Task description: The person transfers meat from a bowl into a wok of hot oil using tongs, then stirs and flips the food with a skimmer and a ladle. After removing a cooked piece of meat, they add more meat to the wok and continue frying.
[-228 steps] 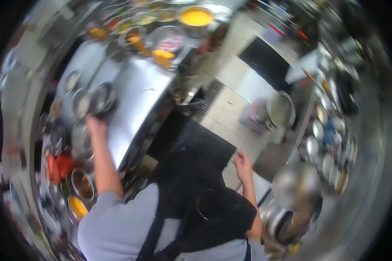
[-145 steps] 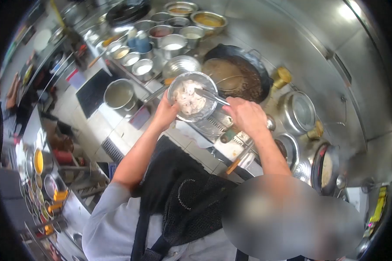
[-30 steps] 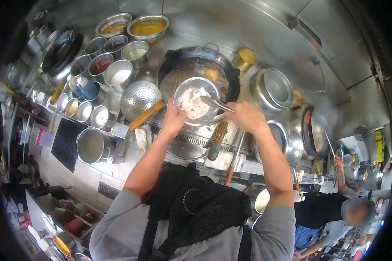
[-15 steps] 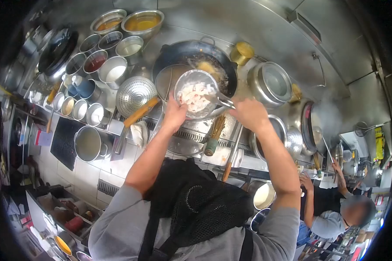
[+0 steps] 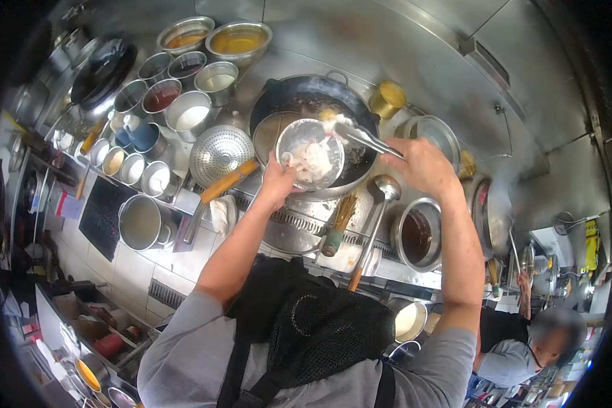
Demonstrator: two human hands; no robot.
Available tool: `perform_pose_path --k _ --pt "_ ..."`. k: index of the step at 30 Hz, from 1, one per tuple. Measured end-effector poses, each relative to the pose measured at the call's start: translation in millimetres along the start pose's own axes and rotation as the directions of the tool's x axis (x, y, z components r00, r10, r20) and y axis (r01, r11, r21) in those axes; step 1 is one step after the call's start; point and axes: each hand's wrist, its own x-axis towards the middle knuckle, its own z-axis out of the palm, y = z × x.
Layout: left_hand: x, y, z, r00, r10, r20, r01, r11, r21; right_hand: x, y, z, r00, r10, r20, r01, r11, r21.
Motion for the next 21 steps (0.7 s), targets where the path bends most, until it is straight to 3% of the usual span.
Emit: perform_pose_path --k 1,14,17,19,21 --pt "1.9 0.4 1.0 0.999 0.031 0.018 -0.031 1.000 -0.007 3.4 -1.7 -3.1 0.995 0.003 0.095 -0.004 1.000 0.010" --pt "6.1 5.9 9.4 0.998 -0.007 0.056 0.006 1.000 0.010 29.6 16.4 12.0 0.990 0.044 0.135 -0.056 0.995 0.083" --pt "7.3 7.7 10.2 0.995 -0.031 0.095 0.030 1.000 0.004 33.8 10.0 3.6 0.967 0.146 0.207 -0.175 0.976 0.129" --pt "6.7 12.7 11.5 0.994 -0.043 0.098 0.046 0.999 -0.026 36.5 1.9 -3.6 0.907 0.252 0.337 -0.309 0.943 0.126" --pt "9.0 9.6 10.5 0.995 -0.024 0.096 0.029 0.998 -0.048 35.4 6.5 1.0 0.927 0.197 0.318 -0.254 0.956 0.148"
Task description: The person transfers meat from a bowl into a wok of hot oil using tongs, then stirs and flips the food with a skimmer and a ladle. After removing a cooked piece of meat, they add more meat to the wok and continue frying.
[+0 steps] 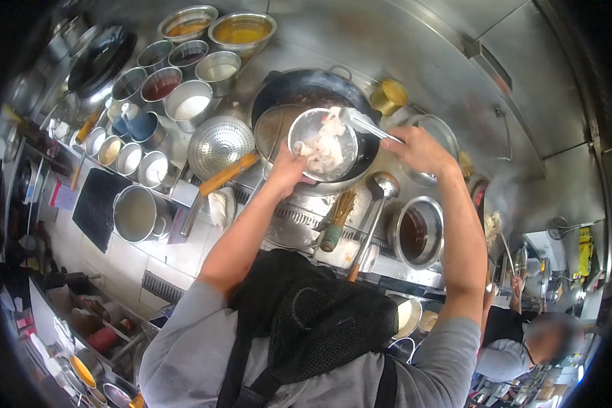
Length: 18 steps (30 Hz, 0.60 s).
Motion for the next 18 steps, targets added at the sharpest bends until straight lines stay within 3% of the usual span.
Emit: perform_pose_path --k 7,11,13,18 --pt "2.9 4.2 -5.4 1.000 -0.013 0.012 0.013 1.000 0.007 0.1 6.7 -1.4 0.980 -0.155 -0.126 0.152 0.988 -0.035" --pt "4.3 4.3 -5.0 1.000 -0.019 0.010 0.019 1.000 0.020 -10.6 -16.3 -17.1 0.979 -0.070 -0.191 0.063 0.997 -0.045" --pt "7.8 3.7 -4.8 0.999 -0.049 0.007 0.049 0.999 0.018 -12.9 -25.6 -24.4 0.977 0.058 -0.204 -0.051 0.998 0.039" --pt "12.4 -1.0 -1.5 0.997 -0.074 0.009 0.074 0.997 0.003 -1.6 -14.4 -32.6 0.977 -0.036 -0.210 0.031 0.999 -0.027"
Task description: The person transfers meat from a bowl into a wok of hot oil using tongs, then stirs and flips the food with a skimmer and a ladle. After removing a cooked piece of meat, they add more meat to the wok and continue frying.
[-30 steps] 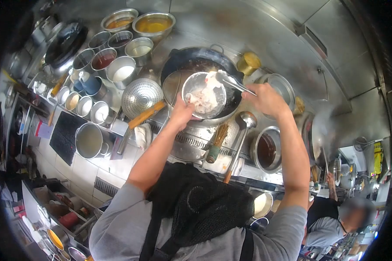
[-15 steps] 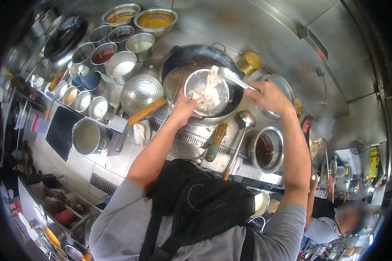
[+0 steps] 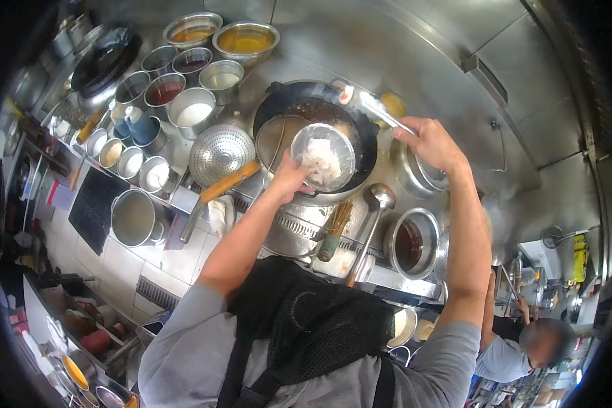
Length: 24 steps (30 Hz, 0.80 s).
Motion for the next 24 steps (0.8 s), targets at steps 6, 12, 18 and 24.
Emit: perform_pose_path --k 6,12,18,24 --pt "-6.3 -18.6 -3.7 0.998 0.063 -0.004 -0.063 0.998 0.029 40.9 40.4 22.3 0.993 -0.114 -0.023 0.109 0.982 -0.155" --pt "-56.1 -45.7 -27.6 0.997 0.079 -0.020 -0.080 0.995 -0.055 131.5 27.5 95.0 0.997 0.046 0.058 -0.013 0.882 -0.472" --pt "-91.9 -38.0 -43.4 0.995 0.049 -0.086 -0.058 0.992 -0.108 183.6 28.7 116.3 0.995 0.067 0.078 -0.006 0.796 -0.605" --pt "-78.7 -6.2 -49.7 0.992 0.050 -0.113 -0.060 0.994 -0.091 109.6 5.2 54.5 0.995 -0.029 -0.096 -0.006 0.938 -0.347"
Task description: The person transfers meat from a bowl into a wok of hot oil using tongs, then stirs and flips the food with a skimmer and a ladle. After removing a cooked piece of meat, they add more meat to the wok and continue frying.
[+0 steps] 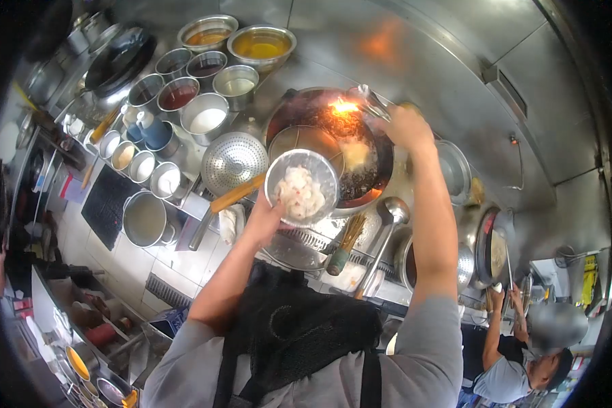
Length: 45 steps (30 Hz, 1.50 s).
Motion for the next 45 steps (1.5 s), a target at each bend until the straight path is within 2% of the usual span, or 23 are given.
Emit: perform_pose_path --k 1,3,5,6,7,8,10,12,13,14,15,17,18,20,22,24,25,32,34,36,37,40,45 --pt "11.6 0.1 -1.4 1.000 0.014 0.008 -0.014 1.000 -0.010 -26.1 -4.3 -9.6 0.996 -0.046 -0.076 0.052 0.995 0.081" --pt "23.1 12.7 1.1 1.000 0.017 0.017 -0.017 1.000 0.010 -72.3 -16.8 -19.1 0.992 -0.122 0.021 0.110 0.949 0.294" --pt "32.0 13.2 1.7 0.999 0.043 0.027 -0.045 0.997 0.063 -104.3 -26.2 3.9 0.977 -0.206 0.053 0.182 0.939 0.293" --pt "37.1 10.1 3.2 0.997 0.070 0.020 -0.072 0.992 0.107 -116.4 -44.1 8.1 0.977 -0.144 0.156 0.103 0.964 0.243" --pt "41.0 4.6 2.5 0.994 0.106 0.017 -0.108 0.986 0.130 -122.9 -53.1 27.4 0.978 -0.146 0.149 0.121 0.979 0.166" --pt "48.1 -4.9 1.8 0.995 0.095 0.040 -0.100 0.986 0.134 -125.8 -57.0 48.2 0.975 -0.157 0.158 0.122 0.969 0.213" --pt "55.4 -17.8 0.8 0.971 0.231 0.056 -0.238 0.942 0.235 -131.4 -61.4 70.7 0.991 -0.112 0.073 0.089 0.961 0.262" --pt "59.1 -20.4 1.8 0.975 0.214 0.062 -0.223 0.938 0.266 -141.6 -51.2 68.1 0.998 -0.071 0.000 0.068 0.968 0.243" --pt "56.2 -16.0 5.7 0.985 0.146 0.087 -0.164 0.953 0.254 -147.2 -47.5 63.4 0.996 -0.041 -0.076 0.057 0.973 0.226" --pt "53.3 -14.8 6.5 0.991 0.071 0.115 -0.098 0.963 0.249 -150.6 -44.2 57.9 0.997 -0.027 -0.068 0.043 0.970 0.237" --pt "60.8 -28.7 2.2 0.991 0.058 0.123 -0.088 0.962 0.260 -150.9 -39.2 49.0 0.999 -0.033 -0.027 0.038 0.967 0.251" --pt "88.5 -64.6 -2.8 0.978 0.185 0.100 -0.209 0.919 0.335 -151.2 -29.4 28.8 1.000 -0.016 -0.019 0.020 0.967 0.253" --pt "80.5 -49.1 5.8 0.978 0.182 0.104 -0.207 0.920 0.334 -150.7 -25.1 20.7 1.000 -0.011 -0.017 0.015 0.968 0.251" --pt "52.3 1.5 29.1 0.990 -0.035 0.135 0.017 0.991 0.131 -146.7 -17.3 9.2 0.997 0.009 -0.081 0.022 0.930 0.367" --pt "61.5 -1.9 34.4 0.988 -0.038 0.149 0.022 0.994 0.109 -139.5 -11.2 4.8 0.996 0.017 -0.084 0.009 0.953 0.302" --pt "66.5 1.1 39.8 0.985 -0.034 0.169 0.019 0.996 0.089 -132.1 -6.8 -1.6 0.997 0.024 0.069 -0.047 0.933 0.358" --pt "68.6 6.3 43.9 0.985 -0.040 0.168 0.026 0.996 0.089 -130.7 -3.4 -1.1 1.000 0.022 0.002 -0.021 0.939 0.344" --pt "95.3 7.1 53.5 0.986 -0.040 0.163 0.023 0.994 0.106 -112.4 19.2 -24.7 0.992 0.054 -0.112 -0.005 0.919 0.395" --pt "98.6 3.8 49.2 0.979 -0.091 0.183 0.078 0.994 0.076 -105.8 17.9 -39.0 0.991 0.107 -0.084 -0.068 0.925 0.375" --pt "102.9 -0.3 46.2 0.982 -0.089 0.169 0.078 0.994 0.073 -91.7 26.4 -42.6 0.970 0.091 -0.226 -0.005 0.935 0.354" --pt "105.1 -1.1 45.9 0.984 -0.093 0.155 0.086 0.995 0.050 -89.0 21.4 -58.7 0.984 0.146 -0.100 -0.101 0.928 0.358" --pt "98.6 -1.6 40.3 0.985 -0.094 0.145 0.088 0.995 0.045 -69.5 34.8 -54.5 0.968 0.194 -0.157 -0.136 0.938 0.317" --pt "59.0 -6.3 21.4 0.973 -0.125 0.196 0.120 0.992 0.038 -18.6 54.3 2.8 0.991 0.065 -0.119 -0.047 0.988 0.144"
